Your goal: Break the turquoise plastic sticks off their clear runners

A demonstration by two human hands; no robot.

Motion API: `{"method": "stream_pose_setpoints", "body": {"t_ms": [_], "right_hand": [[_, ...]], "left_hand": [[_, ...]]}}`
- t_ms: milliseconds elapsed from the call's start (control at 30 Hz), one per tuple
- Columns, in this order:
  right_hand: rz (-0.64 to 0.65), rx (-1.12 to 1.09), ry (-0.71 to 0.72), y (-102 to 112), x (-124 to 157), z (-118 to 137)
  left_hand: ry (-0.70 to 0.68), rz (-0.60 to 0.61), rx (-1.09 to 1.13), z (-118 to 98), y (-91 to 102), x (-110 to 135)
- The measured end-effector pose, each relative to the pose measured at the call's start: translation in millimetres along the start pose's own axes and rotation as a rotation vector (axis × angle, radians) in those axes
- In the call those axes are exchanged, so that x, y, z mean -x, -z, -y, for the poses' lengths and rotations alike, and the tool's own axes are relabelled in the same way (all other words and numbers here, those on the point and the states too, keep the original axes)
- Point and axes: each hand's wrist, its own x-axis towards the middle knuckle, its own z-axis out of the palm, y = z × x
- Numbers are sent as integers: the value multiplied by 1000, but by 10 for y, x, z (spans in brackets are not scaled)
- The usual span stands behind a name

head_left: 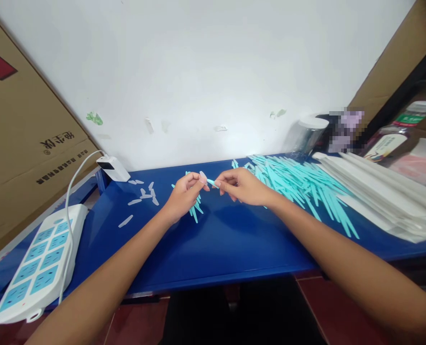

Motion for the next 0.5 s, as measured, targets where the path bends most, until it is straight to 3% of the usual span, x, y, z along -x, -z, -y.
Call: {"method": "stream_pose_setpoints", "body": {"t_ms": [133, 500], "right_hand": [[1, -5, -15, 7, 5, 21], [-10, -63, 20, -12, 0, 1]], "left_hand": [[-77, -49, -27, 2, 0, 0], [-63, -79, 14, 27, 29, -17]]}}
